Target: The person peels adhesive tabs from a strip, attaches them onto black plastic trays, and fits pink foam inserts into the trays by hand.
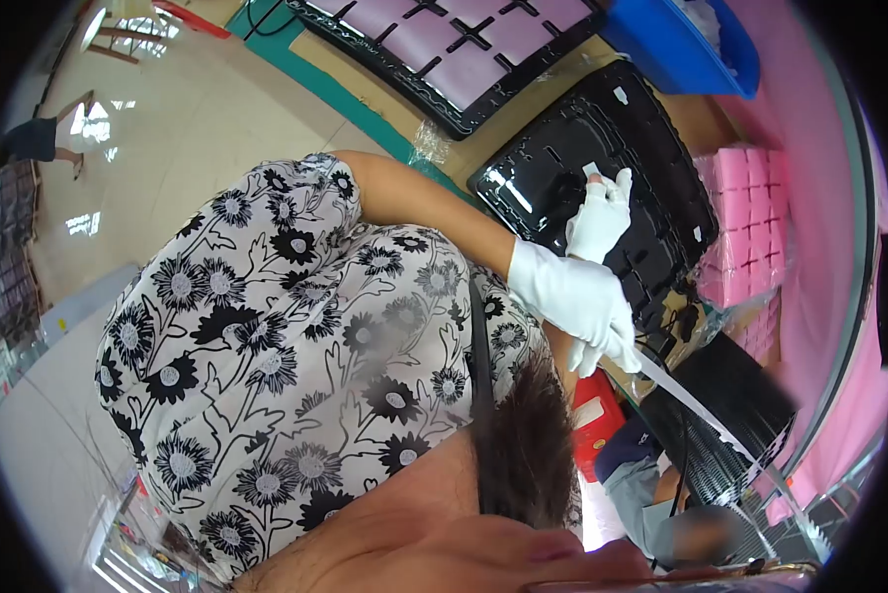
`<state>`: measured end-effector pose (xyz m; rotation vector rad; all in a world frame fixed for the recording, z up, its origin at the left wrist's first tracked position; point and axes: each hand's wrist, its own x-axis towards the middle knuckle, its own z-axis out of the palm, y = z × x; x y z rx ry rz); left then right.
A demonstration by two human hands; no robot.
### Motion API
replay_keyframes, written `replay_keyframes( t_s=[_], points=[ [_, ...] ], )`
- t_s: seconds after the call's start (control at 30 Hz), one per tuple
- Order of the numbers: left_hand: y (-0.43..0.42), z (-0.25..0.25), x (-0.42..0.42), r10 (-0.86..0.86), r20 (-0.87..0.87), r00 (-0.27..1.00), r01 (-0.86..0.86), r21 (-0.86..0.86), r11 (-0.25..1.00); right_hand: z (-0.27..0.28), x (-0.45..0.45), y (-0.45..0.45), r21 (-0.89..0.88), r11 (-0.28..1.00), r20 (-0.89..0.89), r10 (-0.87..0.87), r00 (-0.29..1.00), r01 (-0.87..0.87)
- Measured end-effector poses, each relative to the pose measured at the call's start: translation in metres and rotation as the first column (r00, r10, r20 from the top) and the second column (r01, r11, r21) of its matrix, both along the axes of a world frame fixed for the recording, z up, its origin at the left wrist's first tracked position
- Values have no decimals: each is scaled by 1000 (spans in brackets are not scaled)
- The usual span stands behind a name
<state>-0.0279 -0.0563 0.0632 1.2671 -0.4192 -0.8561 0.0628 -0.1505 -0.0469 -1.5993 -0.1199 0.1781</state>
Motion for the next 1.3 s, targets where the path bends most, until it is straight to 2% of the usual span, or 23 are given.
replay_keyframes(
  t_s=[0.2,0.33,0.4,0.43,0.53,0.57,0.63,0.67,0.73,0.77,0.83,0.87,0.93,0.97,1.0,1.07,1.1,1.13,1.17,1.2,1.27,1.3],
  points=[
    [11,-7,-13,198,-35,980,-196,49,979,-31,-5,25,-184,976,49,129,990,-118],
    [-3,-67,-6,272,327,905,-297,28,954,-42,-11,35,-299,943,112,186,976,-146],
    [-5,-78,0,124,254,959,-84,-164,983,-44,-13,37,-354,925,151,206,967,-141],
    [-5,-76,-1,127,247,960,-87,-166,982,-45,-15,38,-380,915,172,217,961,-138],
    [-1,-59,-2,6,-71,997,-17,-160,987,-47,-19,41,-456,882,231,243,942,-116],
    [-1,-61,-5,5,-74,997,-17,-162,987,-47,-20,42,-480,870,248,253,935,-108],
    [2,-59,-13,183,148,972,-167,-115,979,-47,-23,42,-527,845,280,274,920,-91],
    [7,-57,-14,182,148,972,-166,-115,979,-47,-25,42,-547,834,301,279,912,-75],
    [28,-33,-19,63,221,973,-92,122,988,-48,-29,43,-581,812,337,297,893,-51],
    [30,-35,-23,62,220,974,-91,121,988,-48,-30,43,-598,801,353,306,884,-38],
    [33,-41,-30,225,264,938,-260,107,960,-47,-34,44,-624,781,387,314,867,-4],
    [34,-45,-33,225,262,939,-260,108,960,-48,-37,43,-644,765,413,331,848,16],
    [39,-56,-40,349,358,866,-425,161,891,-49,-43,43,-670,740,461,351,815,60],
    [44,-64,-44,425,465,776,-532,121,838,-50,-46,43,-679,729,487,361,795,85],
    [52,-59,-46,483,360,798,-554,123,824,-51,-50,43,-685,719,518,368,772,116],
    [74,-56,-44,513,356,781,-616,302,728,-54,-55,43,-679,717,581,390,714,160],
    [81,-64,-46,547,481,685,-717,315,622,-53,-57,43,-700,692,577,400,712,178],
    [87,-76,-46,556,599,576,-807,307,505,-46,-58,44,-728,657,564,411,716,196],
    [90,-87,-43,615,592,521,-852,322,412,-32,-58,48,-863,470,414,450,791,185],
    [97,-122,-39,545,734,404,-905,233,357,-29,-56,49,-828,530,434,395,810,185],
    [102,-116,-38,528,739,419,-908,354,225,-34,-49,40,-793,587,443,373,815,162],
    [103,-118,-35,428,796,427,-903,400,158,-39,-45,31,-698,706,444,296,846,119]
  ],
)
